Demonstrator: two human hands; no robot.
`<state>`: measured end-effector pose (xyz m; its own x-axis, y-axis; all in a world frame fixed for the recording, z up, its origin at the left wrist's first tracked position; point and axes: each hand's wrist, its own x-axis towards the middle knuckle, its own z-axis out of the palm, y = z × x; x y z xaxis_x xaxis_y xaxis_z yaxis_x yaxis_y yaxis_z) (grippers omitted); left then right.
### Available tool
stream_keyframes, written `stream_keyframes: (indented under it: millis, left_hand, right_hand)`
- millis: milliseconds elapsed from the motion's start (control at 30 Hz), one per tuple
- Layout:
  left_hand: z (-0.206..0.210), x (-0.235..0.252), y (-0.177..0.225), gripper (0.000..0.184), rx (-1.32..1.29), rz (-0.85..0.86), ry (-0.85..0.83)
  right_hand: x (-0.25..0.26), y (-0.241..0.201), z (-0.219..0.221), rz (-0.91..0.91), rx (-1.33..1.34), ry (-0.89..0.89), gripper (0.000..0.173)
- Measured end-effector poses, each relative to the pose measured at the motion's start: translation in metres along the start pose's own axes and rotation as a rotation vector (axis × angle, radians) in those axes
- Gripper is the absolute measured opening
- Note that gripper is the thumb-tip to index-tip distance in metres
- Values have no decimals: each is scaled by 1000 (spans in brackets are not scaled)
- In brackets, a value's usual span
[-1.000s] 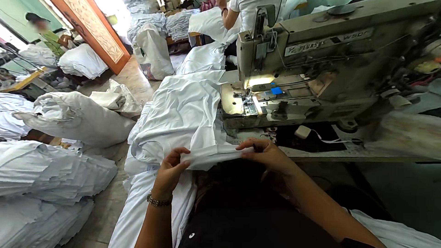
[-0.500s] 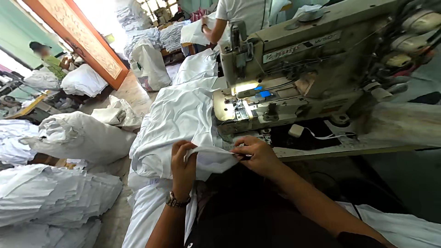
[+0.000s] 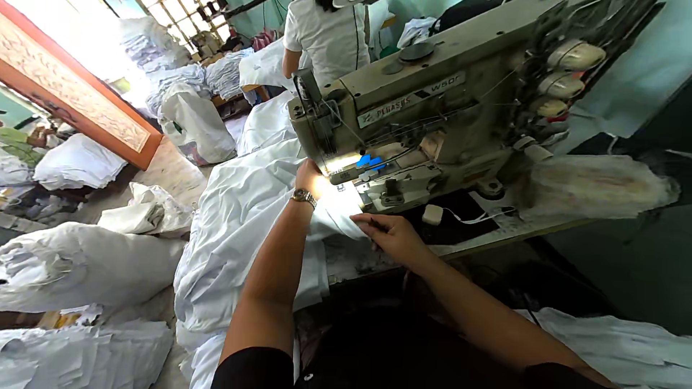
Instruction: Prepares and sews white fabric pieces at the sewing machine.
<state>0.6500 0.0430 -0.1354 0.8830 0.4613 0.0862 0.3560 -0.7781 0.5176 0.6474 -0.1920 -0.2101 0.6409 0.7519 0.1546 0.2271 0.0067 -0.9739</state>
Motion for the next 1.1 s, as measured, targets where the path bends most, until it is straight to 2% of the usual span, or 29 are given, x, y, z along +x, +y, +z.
stream_keyframes:
  millis: [100,200,367,500,600,667,700,767,833,867,933,967,1033,1100]
  left_hand:
    - [5,-2,-6,39,-119,32,57]
    - [9,-4,-11,43,-93,47,80]
    - [14,-1,-14,37,-157,35,127]
    - [9,10,-11,48,-130,4,136]
    - [4,23,-11,47,-68,41,309]
    - [-3,27,-23,39,-85,112,420]
    - [-10,16,-27,29,-64,179,413]
    - [-23,-20,-37,15,37,406,257]
    - [-24,-38,-49,17,183,624,110]
    - [-19,-41,-54,18,247,692,118]
    - [-11,-44,-60,17,282,719,195]
    - [-10,-46,-61,18,275,703,250]
    - [-16,-54,-54,19,237,721,461]
    - [-30,-72,-35,15,206,836,741]
  right_hand:
    - [-6,-2,0,17,12,-41,29]
    - [-11,-4,3,32,19,-27,28]
    - [-9,0,6,41,12,9,26]
    - [6,-1,6,30,1,10,26]
    - [23,6,9,-9,73,49,22]
    - [29,9,9,-36,88,64,21]
    - [29,9,7,-41,73,64,22]
    - [29,9,2,-76,10,78,23]
    - [31,9,-1,-190,-80,159,22]
    - [35,9,0,-270,-113,216,20]
    - [41,4,2,-349,-151,250,19]
    - [42,0,2,-336,-167,212,23]
    - [47,-9,-1,-275,-210,98,33]
    - [49,-15,-4,-227,-257,39,28]
